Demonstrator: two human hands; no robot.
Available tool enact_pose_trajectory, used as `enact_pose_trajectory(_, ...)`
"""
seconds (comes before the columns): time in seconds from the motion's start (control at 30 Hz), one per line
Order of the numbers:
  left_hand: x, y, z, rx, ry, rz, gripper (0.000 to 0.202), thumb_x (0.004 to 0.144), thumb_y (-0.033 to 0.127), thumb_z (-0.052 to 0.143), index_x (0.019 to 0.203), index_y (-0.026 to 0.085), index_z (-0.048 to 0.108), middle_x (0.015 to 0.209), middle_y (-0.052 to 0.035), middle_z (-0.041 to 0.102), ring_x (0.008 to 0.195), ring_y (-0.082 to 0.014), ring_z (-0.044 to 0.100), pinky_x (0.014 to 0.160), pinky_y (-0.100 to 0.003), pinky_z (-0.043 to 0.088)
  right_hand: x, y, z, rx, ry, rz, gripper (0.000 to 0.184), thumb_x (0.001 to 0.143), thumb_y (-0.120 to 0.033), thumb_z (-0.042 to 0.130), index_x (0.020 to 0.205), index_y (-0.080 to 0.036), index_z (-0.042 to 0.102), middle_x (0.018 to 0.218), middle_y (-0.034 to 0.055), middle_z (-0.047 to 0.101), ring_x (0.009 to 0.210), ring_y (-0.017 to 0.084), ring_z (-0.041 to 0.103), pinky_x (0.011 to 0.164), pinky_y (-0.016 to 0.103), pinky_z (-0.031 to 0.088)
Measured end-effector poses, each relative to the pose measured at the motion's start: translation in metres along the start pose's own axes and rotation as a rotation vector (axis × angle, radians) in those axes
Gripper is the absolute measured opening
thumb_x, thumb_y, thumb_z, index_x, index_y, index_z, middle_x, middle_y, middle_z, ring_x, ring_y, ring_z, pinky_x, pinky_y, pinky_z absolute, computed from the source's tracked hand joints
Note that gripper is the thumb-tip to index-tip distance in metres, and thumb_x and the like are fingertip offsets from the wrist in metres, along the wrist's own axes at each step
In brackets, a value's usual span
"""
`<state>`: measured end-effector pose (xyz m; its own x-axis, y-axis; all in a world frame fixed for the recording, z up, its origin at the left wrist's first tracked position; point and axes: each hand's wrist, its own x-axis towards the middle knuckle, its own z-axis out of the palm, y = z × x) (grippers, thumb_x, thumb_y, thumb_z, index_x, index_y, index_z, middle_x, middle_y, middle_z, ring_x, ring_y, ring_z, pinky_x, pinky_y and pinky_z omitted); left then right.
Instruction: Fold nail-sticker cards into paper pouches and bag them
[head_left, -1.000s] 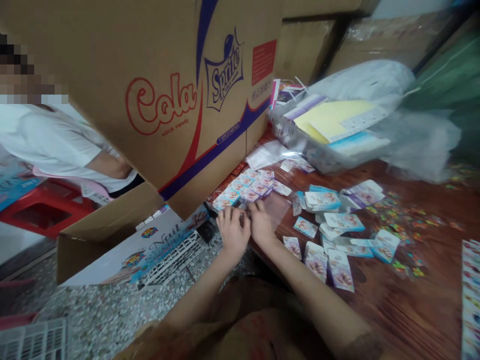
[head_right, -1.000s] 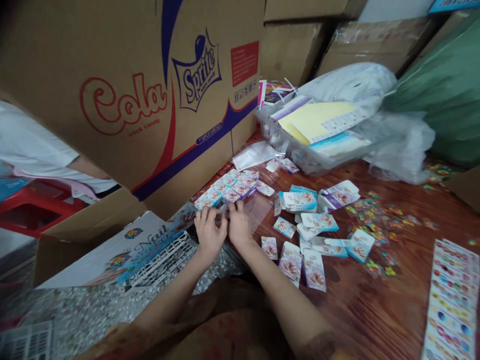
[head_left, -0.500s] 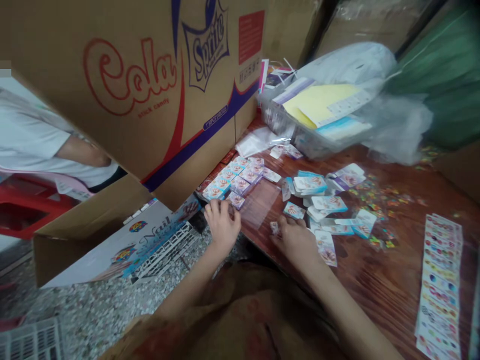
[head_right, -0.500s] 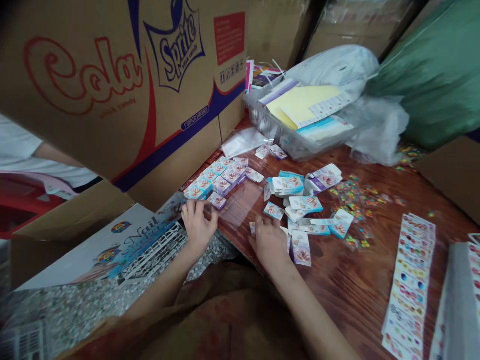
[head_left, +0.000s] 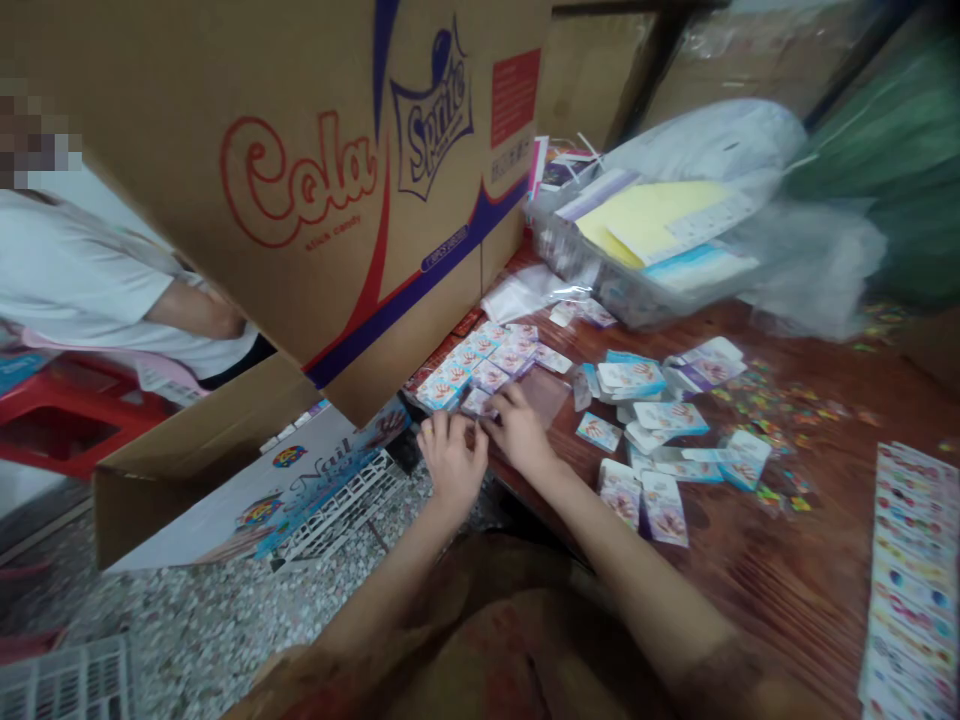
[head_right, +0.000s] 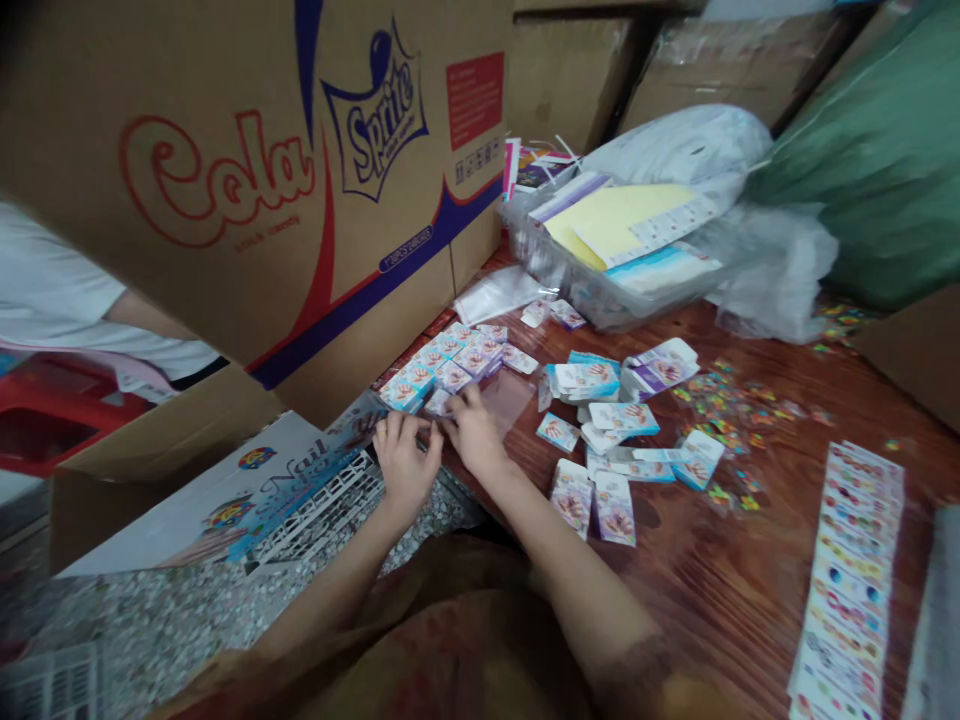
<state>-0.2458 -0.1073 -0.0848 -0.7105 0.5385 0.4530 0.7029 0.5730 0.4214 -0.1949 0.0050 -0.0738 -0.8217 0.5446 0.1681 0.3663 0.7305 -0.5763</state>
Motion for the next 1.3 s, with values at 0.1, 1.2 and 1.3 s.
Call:
enact_pose_trajectory(0.1, 0.001, -0.002, -0.001, 0.003, 0.009, 0.011, 0.016, 0.085, 0.03, 0.054, 0.076, 0.019, 0.062, 0.088, -0.0082, 0.059, 0.091, -0.026, 0.049, 0.081, -0.037, 0.036, -0.005, -0.007, -0.001, -0.042, 0.011, 0.023, 0.019, 0.086, -0.017, 0.054, 0.102, -0.015, 0.064, 0.111, 0.0107, 0.053, 0.096, 0.02, 0.056, 0.088, 0.032, 0.045)
enact_pose_trajectory(1.2, -0.046, 0.136, -0.011, -1.04, -0.774, -0.1, 0.064, 0.065, 0.017, 0.059, 0.128, 0.019, 0.047, 0.111, -0.008, 0.062, 0.09, -0.0185, 0.062, 0.079, -0.03, 0.05, -0.265, 0.169, -0.181, -0.611, 0.403, 1.126, 0.047, 0.084, -0.045, 0.055, 0.113, -0.008, 0.055, 0.094, 0.0171, 0.068, 0.086, 0.027, 0.064, 0.074, 0.032, 0.043)
enact_pose_trajectory(1.3, -0.049, 0.156, -0.015, -1.297, -1.026, -0.384, 0.058, 0.064, 0.022, 0.065, 0.121, 0.018, 0.053, 0.085, -0.0003, 0.063, 0.063, -0.01, 0.056, 0.064, -0.024, 0.048, -0.271, 0.167, -0.186, -0.571, 0.454, 1.117, 0.048, 0.084, -0.05, 0.054, 0.114, -0.012, 0.056, 0.095, 0.0151, 0.068, 0.086, 0.027, 0.064, 0.073, 0.032, 0.043)
